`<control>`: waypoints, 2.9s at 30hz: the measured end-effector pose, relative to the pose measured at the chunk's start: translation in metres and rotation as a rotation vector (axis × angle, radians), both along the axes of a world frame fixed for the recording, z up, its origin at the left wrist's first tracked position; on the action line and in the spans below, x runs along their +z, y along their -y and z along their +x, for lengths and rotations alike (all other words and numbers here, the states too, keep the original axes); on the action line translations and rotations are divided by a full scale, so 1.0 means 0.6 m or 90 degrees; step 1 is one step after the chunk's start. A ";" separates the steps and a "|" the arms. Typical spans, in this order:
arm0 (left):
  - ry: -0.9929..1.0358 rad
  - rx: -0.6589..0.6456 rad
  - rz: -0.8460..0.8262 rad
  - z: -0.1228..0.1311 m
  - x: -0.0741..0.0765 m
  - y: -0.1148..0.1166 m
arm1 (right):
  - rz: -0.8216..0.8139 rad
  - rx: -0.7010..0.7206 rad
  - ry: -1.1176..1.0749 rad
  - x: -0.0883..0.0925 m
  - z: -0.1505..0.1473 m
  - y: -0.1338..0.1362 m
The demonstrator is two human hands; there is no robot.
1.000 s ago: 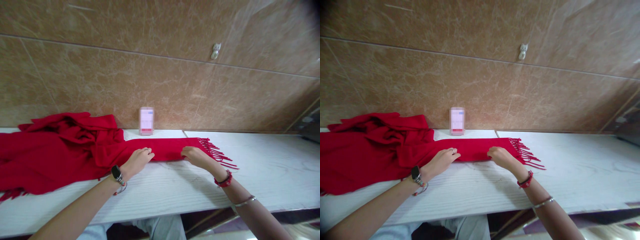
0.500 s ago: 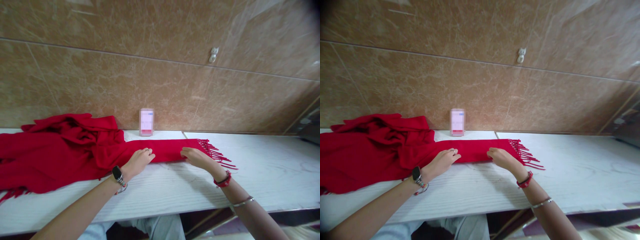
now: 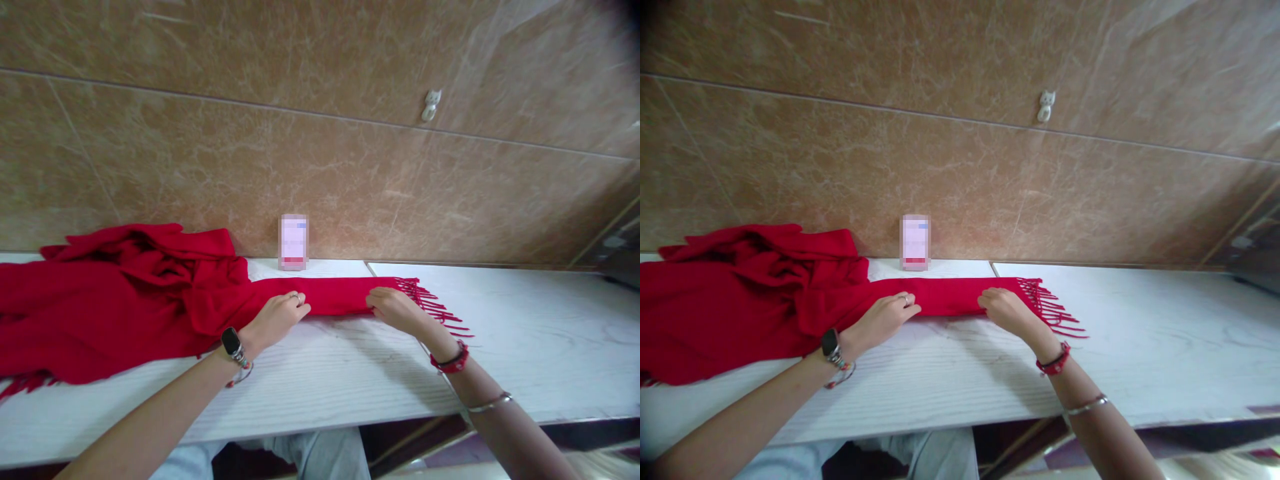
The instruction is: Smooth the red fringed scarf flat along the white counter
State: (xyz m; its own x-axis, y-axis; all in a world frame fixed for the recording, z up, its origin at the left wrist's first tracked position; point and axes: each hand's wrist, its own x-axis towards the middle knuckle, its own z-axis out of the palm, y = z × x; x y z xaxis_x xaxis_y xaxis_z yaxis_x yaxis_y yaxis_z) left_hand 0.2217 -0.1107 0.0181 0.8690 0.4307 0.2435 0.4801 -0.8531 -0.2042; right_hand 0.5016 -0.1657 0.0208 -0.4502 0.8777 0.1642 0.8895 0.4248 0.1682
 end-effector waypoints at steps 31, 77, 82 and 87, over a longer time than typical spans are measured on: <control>-0.028 -0.061 -0.143 0.005 -0.006 0.020 | -0.251 -0.120 -0.052 0.009 0.013 0.017; 0.023 -0.078 -0.080 -0.005 -0.008 -0.004 | 0.149 -0.193 0.057 -0.036 0.152 0.067; -0.025 -0.140 -0.206 -0.014 -0.004 0.002 | 0.055 -0.145 0.100 -0.059 0.162 0.099; -0.037 -0.126 -0.232 -0.018 -0.006 -0.003 | 0.081 -0.129 0.127 -0.068 0.173 0.109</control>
